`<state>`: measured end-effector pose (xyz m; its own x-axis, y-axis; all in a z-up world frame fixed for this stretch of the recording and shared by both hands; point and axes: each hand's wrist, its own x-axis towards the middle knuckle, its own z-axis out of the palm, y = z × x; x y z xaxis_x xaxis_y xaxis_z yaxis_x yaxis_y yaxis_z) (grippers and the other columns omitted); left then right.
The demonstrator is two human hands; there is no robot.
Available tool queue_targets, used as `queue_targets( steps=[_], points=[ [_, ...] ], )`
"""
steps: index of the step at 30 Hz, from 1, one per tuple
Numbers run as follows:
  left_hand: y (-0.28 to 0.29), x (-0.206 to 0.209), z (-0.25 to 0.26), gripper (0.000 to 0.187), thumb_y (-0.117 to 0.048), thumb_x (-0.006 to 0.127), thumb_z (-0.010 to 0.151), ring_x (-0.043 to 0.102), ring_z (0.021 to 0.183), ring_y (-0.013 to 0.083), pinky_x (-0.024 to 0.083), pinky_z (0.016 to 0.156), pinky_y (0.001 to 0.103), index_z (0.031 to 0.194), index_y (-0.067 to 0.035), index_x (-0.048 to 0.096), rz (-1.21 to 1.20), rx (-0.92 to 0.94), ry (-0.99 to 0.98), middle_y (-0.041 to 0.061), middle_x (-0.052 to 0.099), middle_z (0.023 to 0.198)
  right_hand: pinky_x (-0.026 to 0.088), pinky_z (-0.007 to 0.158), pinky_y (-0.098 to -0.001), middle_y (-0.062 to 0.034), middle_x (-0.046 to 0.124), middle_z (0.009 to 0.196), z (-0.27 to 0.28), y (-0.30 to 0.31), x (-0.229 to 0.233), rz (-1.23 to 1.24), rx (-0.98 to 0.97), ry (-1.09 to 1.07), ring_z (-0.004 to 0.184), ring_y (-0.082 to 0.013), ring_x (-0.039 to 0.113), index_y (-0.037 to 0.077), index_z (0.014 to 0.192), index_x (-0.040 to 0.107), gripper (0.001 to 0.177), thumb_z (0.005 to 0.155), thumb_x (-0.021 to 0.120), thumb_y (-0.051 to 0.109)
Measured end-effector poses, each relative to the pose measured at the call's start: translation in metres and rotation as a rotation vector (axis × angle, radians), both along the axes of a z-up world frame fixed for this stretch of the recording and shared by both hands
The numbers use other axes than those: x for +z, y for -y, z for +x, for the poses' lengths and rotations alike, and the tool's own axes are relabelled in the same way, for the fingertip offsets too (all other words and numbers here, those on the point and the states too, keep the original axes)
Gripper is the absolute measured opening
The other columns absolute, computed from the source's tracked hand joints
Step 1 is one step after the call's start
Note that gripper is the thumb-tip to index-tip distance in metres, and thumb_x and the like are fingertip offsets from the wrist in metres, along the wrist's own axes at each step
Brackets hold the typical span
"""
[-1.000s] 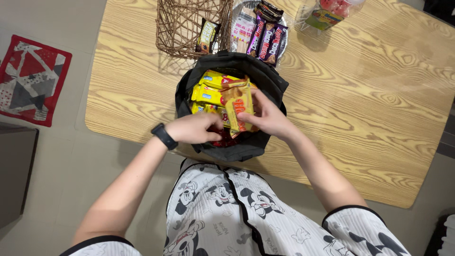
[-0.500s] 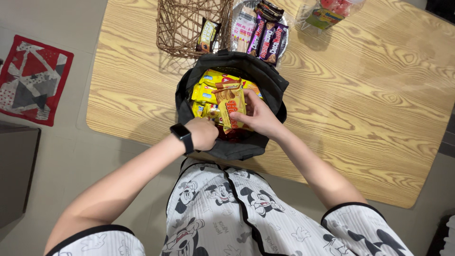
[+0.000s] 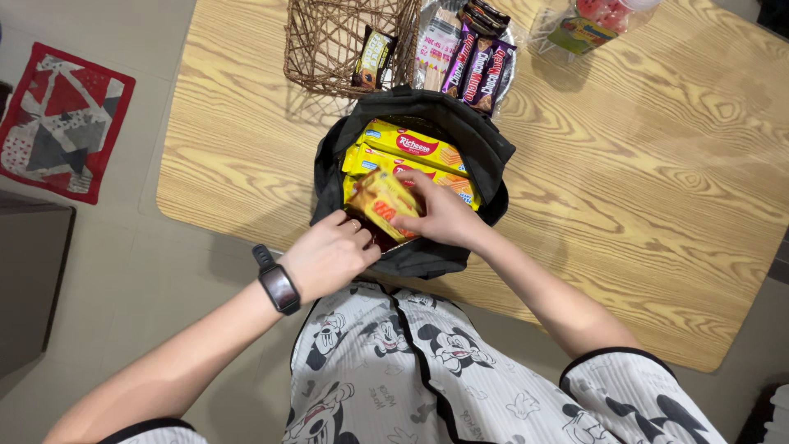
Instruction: The person packs a black bag with various snacks, including yellow-wrapped biscuits, chocolate bars, and red candies, then adds a clear container of gummy candies. The person closes the bag after arranging the items.
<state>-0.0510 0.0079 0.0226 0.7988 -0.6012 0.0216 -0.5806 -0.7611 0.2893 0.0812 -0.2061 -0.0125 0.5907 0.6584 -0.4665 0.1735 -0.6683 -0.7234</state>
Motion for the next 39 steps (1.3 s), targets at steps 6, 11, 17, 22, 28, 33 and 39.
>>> queue_targets(
  steps=[6, 11, 17, 22, 28, 33, 39],
  points=[
    [-0.012, 0.001, 0.000, 0.025, -0.016, 0.061, 0.081, 0.065, 0.092, 0.0200, 0.046, 0.082, 0.035, 0.103, -0.009, 0.069, -0.066, -0.004, 0.110, 0.004, 0.066, 0.091, 0.054, 0.091, -0.0440, -0.0123, 0.074, 0.116, -0.005, -0.009, 0.021, -0.223, 0.224, 0.155, 0.106, -0.0323, 0.071, 0.019, 0.136, 0.059, 0.074, 0.072, 0.085, 0.043],
    [-0.011, -0.002, -0.001, 0.026, -0.016, 0.061, 0.080, 0.065, 0.096, 0.0199, 0.046, 0.081, 0.035, 0.104, -0.008, 0.069, -0.138, -0.011, 0.158, 0.004, 0.067, 0.095, 0.052, 0.090, -0.0446, -0.0144, 0.072, 0.114, -0.011, -0.020, 0.015, -0.206, 0.327, 0.192, 0.107, -0.0328, 0.068, 0.018, 0.130, 0.065, 0.071, 0.067, 0.088, 0.040],
    [-0.012, -0.004, -0.001, 0.025, -0.016, 0.061, 0.081, 0.065, 0.101, 0.0196, 0.046, 0.084, 0.034, 0.103, -0.009, 0.070, -0.153, -0.018, 0.174, 0.005, 0.068, 0.098, 0.055, 0.087, -0.0447, -0.0138, 0.075, 0.103, -0.018, -0.037, -0.005, -0.199, 0.334, 0.129, 0.100, -0.0328, 0.071, 0.012, 0.116, 0.068, 0.055, 0.069, 0.085, 0.033],
    [-0.011, -0.005, -0.001, 0.027, -0.016, 0.061, 0.081, 0.065, 0.099, 0.0191, 0.046, 0.083, 0.034, 0.105, -0.008, 0.071, -0.201, -0.008, 0.167, 0.005, 0.068, 0.099, 0.056, 0.077, -0.0488, -0.0171, 0.074, 0.089, -0.026, -0.036, -0.014, -0.235, 0.439, 0.282, 0.089, -0.0363, 0.072, 0.012, 0.105, 0.072, 0.034, 0.077, 0.079, 0.030],
    [-0.009, -0.006, -0.001, 0.013, -0.015, 0.063, 0.079, 0.064, 0.093, 0.0202, 0.045, 0.080, 0.035, 0.090, -0.011, 0.068, -0.176, -0.026, 0.088, 0.003, 0.064, 0.089, 0.057, 0.068, -0.0465, -0.0138, 0.074, 0.087, -0.037, -0.031, -0.020, -0.167, 0.558, 0.486, 0.080, -0.0330, 0.073, 0.009, 0.093, 0.070, 0.015, 0.085, 0.070, 0.022],
    [-0.007, -0.007, -0.001, 0.008, -0.015, 0.064, 0.078, 0.064, 0.094, 0.0206, 0.045, 0.080, 0.035, 0.085, -0.012, 0.066, -0.224, -0.015, 0.126, 0.004, 0.064, 0.088, 0.056, 0.064, -0.0469, -0.0118, 0.071, 0.093, -0.040, -0.029, -0.018, 0.049, 0.476, 0.527, 0.082, -0.0337, 0.072, 0.005, 0.099, 0.067, 0.026, 0.076, 0.071, 0.017],
    [-0.004, -0.004, 0.001, 0.009, -0.021, 0.068, 0.079, 0.064, 0.089, 0.0225, 0.046, 0.083, 0.038, 0.076, -0.013, 0.068, -0.214, -0.017, 0.045, 0.004, 0.064, 0.082, 0.057, 0.067, -0.0441, -0.0075, 0.069, 0.091, -0.037, -0.030, -0.007, 0.084, 0.460, 0.629, 0.088, -0.0331, 0.071, 0.010, 0.101, 0.073, 0.024, 0.077, 0.072, 0.017]
  ],
)
